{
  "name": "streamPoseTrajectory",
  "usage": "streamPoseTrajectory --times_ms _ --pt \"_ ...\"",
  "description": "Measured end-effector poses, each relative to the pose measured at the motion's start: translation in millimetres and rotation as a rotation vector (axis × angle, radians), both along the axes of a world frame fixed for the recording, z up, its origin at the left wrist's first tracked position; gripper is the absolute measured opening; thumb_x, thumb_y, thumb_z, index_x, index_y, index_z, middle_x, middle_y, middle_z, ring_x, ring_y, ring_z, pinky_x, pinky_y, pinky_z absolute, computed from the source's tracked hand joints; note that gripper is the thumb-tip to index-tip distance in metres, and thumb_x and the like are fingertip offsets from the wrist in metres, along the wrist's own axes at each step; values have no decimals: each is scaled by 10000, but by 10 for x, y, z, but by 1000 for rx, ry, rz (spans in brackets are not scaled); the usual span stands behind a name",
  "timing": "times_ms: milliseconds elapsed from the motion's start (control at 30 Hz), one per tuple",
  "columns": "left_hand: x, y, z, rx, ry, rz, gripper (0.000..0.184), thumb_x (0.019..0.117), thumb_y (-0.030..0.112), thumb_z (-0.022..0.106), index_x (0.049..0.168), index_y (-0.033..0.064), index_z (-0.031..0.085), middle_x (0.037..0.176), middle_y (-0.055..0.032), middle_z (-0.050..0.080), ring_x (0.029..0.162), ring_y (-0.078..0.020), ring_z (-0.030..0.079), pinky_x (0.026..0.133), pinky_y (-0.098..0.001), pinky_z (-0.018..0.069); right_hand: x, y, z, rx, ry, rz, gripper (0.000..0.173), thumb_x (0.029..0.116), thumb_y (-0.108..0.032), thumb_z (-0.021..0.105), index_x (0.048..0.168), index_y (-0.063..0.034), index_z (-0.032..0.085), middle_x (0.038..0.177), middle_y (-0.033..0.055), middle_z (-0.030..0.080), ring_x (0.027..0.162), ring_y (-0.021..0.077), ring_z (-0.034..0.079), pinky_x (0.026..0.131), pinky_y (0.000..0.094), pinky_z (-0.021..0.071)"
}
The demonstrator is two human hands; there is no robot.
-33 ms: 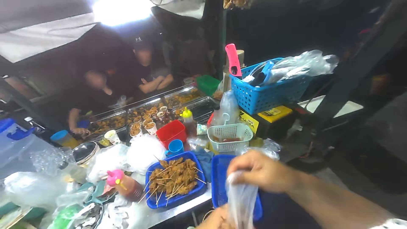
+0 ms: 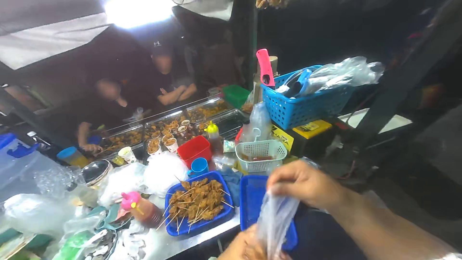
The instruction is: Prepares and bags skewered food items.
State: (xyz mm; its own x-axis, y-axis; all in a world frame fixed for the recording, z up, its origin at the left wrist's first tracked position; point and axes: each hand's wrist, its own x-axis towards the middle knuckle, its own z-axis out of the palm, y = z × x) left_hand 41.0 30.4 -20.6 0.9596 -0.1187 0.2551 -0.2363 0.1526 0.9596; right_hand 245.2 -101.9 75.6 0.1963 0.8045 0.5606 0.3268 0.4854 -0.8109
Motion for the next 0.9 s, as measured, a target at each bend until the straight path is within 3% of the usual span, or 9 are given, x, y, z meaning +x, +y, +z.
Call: streamPoseTrajectory --times_ms 67,133,200,300,433,633,767,833,900 --pt "-68 37 163 48 -47 82 270 944 184 711 1174 46 688 1206 46 676 1090 23 617 972 -225 520 181 -102 -131 35 121 -28 162 935 -399 722 1054 -297 762 911 -214 722 782 -112 637 688 90 534" --pt "-75 -8 193 113 -77 108 276 922 164 730 1107 -35 687 1193 -24 672 1114 8 601 990 -222 500 109 -135 -396 -39 68 160 493 858 -444 793 1273 -215 658 1102 -123 694 968 -20 648 836 172 560" --pt "-56 -85 155 186 -57 91 261 875 139 753 999 -82 691 1096 -74 681 1071 -15 605 951 -210 492 -154 -131 -612 -24 108 390 378 900 -303 789 1177 -71 682 1089 25 696 1014 96 650 905 270 549" --pt "-56 -138 196 234 10 88 279 817 113 797 975 -86 679 1059 -79 675 1032 -23 618 919 -203 507 -68 -283 -197 208 352 336 128 990 -332 664 968 -235 745 903 -131 708 761 -50 657 631 107 535" --pt "-78 -139 229 215 63 115 294 817 86 787 1025 -83 665 1062 -56 666 996 5 619 899 -187 516 149 -355 -132 111 256 339 449 875 -434 780 1274 -274 652 1253 -84 676 1032 46 683 812 196 596" --pt "-82 -172 290 236 75 146 370 800 23 797 1112 -112 650 1095 -69 689 1012 8 639 920 -186 527 -28 -351 -21 392 483 397 108 969 -278 676 1020 -207 739 934 -116 713 806 -37 662 675 86 515" --pt "-109 -160 274 221 121 161 361 810 15 787 1127 -87 648 1039 -27 715 943 17 663 884 -195 553 -53 -283 -291 75 173 417 665 859 -486 776 1398 -166 556 1312 -55 639 1125 42 627 916 200 544" --pt "-67 -144 140 233 83 163 296 796 38 791 1048 -64 673 970 -34 728 899 -18 675 835 -225 568 -423 -239 -425 -11 132 376 430 913 -339 763 1214 -45 678 1146 12 722 1070 59 663 953 254 552" --pt "-54 -127 119 262 58 127 280 808 63 790 1018 -90 685 1045 -91 676 999 -65 632 899 -238 529 -342 -230 -347 128 219 314 201 985 -364 660 1018 -185 746 973 -102 711 889 -28 645 778 162 533"
